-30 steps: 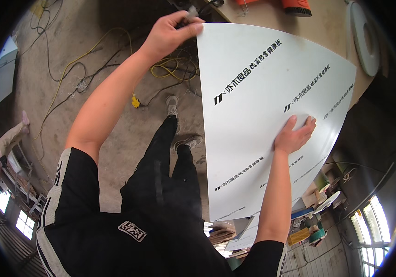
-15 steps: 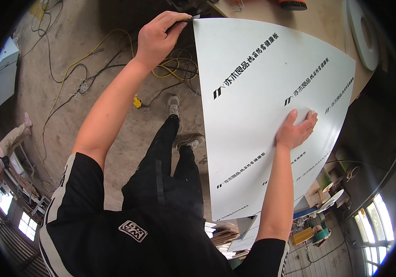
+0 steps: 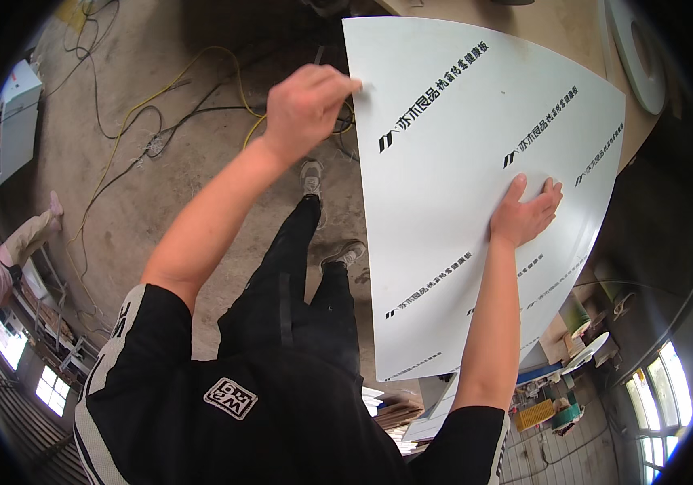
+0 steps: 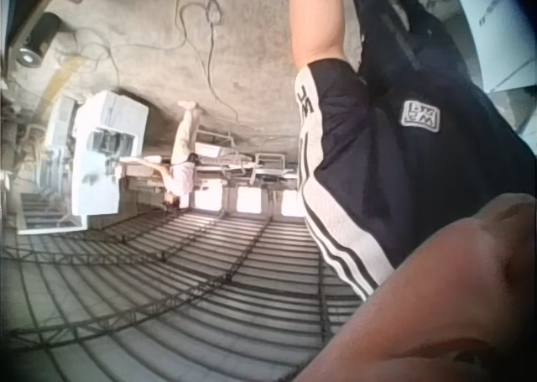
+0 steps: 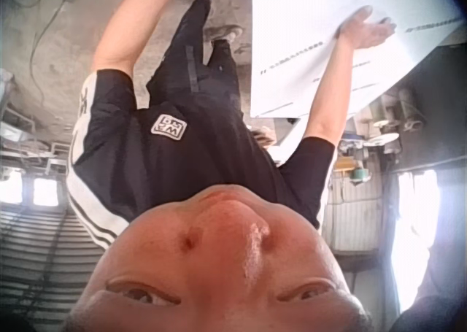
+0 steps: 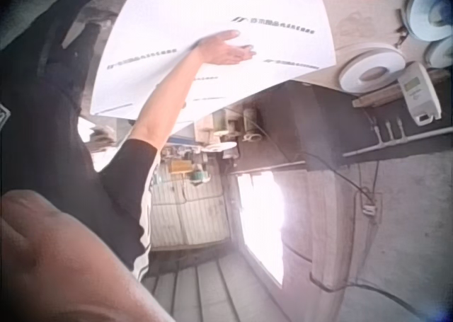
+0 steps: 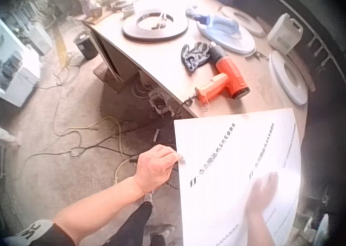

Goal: The person peels protective film off a shaped white board and trims the excess material from the edges using a handheld blade.

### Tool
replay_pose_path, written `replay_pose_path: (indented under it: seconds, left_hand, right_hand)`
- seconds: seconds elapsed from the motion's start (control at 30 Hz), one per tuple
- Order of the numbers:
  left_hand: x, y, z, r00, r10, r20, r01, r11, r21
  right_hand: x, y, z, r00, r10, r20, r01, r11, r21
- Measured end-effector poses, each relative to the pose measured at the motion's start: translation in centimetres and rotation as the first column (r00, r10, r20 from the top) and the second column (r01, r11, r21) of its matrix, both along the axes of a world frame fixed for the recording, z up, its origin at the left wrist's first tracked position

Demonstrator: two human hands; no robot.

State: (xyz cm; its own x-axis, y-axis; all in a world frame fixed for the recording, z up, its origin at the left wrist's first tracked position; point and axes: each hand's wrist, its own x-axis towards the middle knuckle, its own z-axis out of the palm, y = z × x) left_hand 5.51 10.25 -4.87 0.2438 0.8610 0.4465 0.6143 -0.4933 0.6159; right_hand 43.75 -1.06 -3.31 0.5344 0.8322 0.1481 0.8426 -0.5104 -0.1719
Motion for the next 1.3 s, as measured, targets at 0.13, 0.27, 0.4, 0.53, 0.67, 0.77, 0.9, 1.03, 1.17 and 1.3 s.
replay_pose_path:
  seconds: [0.13, 0.27, 0.4, 0.53, 0.67, 0.77, 0.9, 1.03, 1.17, 1.3]
  left_hand:
    - [0.6, -6.5, 1.2, 0.986, -0.139, 0.089, 0.152, 0.974, -0.170]
    - [-0.9, -4.0, 0.0, 0.945, -0.138, 0.297, 0.215, 0.945, -0.245]
    - [-2.3, 5.6, -1.8, 0.962, 0.124, 0.245, -0.092, 0.986, -0.137]
    - [-1.0, 7.8, 1.2, 0.961, 0.056, 0.270, -0.051, 0.998, -0.027]
    - [-0.3, 4.9, 1.4, 0.993, 0.062, 0.097, -0.056, 0.996, -0.069]
    - [0.0, 0.0, -0.2, 0.996, 0.002, 0.084, 0.002, 0.999, -0.052]
    - [1.9, -10.0, 1.0, 0.996, -0.060, 0.069, 0.073, 0.976, -0.207]
    - [2.4, -16.4, 2.6, 0.968, -0.214, 0.131, 0.247, 0.899, -0.361]
    - [0.9, -10.6, 2.2, 0.952, -0.013, 0.305, 0.143, 0.902, -0.408]
    - [-0.7, 1.9, 0.4, 0.948, 0.157, 0.276, -0.141, 0.987, -0.075]
  right_hand:
    - [0.5, -0.2, -0.4, 1.000, 0.002, 0.014, -0.002, 1.000, 0.002]
    - [0.2, -0.1, -0.2, 1.000, -0.003, -0.003, 0.003, 1.000, 0.006]
    - [0.3, -0.2, -0.3, 1.000, 0.013, 0.009, -0.013, 1.000, 0.011]
    - [0.1, -0.2, -0.2, 1.000, 0.004, 0.005, -0.004, 1.000, 0.010]
    - [0.1, -0.1, -0.1, 1.000, 0.009, 0.016, -0.009, 1.000, 0.019]
    - [0.2, 0.0, -0.4, 0.999, 0.022, 0.025, -0.023, 0.999, 0.025]
    - [0.1, 0.1, -0.3, 1.000, -0.009, 0.012, 0.008, 1.000, 0.024]
    - [0.2, -0.1, -0.1, 1.000, -0.010, -0.018, 0.011, 1.000, 0.021]
    - [0.9, -1.4, 0.9, 0.993, 0.099, -0.059, -0.101, 0.995, -0.024]
    - [4.8, -7.3, 0.9, 0.922, 0.385, -0.044, -0.387, 0.921, -0.045]
